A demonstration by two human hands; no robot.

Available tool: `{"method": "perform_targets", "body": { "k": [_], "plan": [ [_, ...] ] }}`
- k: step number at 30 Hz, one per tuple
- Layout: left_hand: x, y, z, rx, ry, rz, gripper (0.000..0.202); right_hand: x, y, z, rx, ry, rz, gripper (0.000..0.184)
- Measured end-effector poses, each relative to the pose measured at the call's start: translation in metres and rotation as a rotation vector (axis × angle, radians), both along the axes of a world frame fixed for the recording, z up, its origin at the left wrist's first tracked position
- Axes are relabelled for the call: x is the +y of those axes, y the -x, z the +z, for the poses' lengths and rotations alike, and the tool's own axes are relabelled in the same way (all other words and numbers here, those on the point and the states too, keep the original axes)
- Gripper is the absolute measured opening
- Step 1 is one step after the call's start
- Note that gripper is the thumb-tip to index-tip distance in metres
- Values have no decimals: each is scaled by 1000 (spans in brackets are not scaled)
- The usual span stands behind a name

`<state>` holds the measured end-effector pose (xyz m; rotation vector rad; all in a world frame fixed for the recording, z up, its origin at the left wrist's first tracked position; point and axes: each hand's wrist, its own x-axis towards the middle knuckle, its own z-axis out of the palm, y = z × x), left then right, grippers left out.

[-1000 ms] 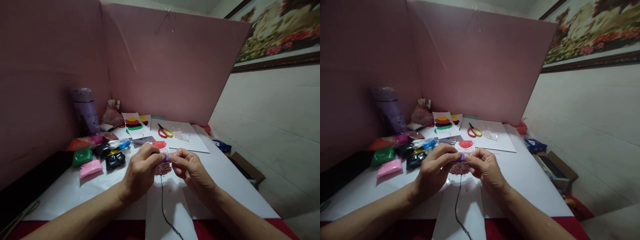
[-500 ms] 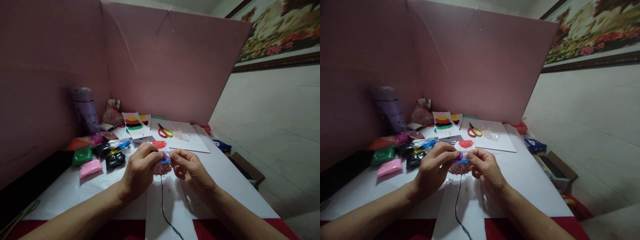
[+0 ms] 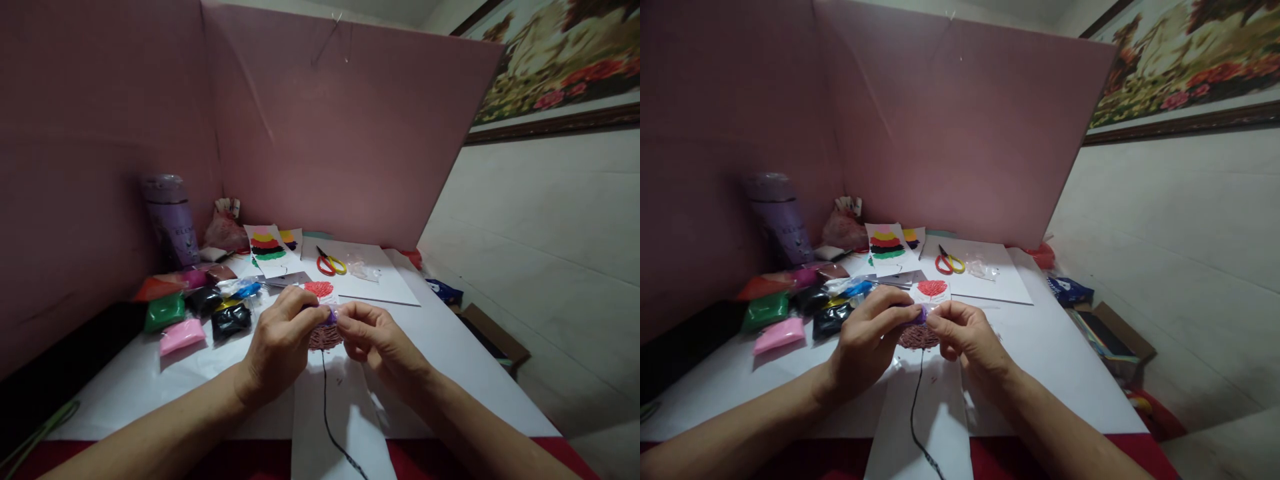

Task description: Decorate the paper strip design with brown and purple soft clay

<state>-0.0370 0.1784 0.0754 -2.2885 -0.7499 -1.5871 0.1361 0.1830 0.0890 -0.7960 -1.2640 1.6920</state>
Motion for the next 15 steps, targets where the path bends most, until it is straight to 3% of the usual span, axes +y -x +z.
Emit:
{"method": "perform_targets", "body": {
  "k": [15],
  "plan": [
    [-1,-1,-1,21,-32,14,18,1,0,-3,50,66,57,29]
  ]
}}
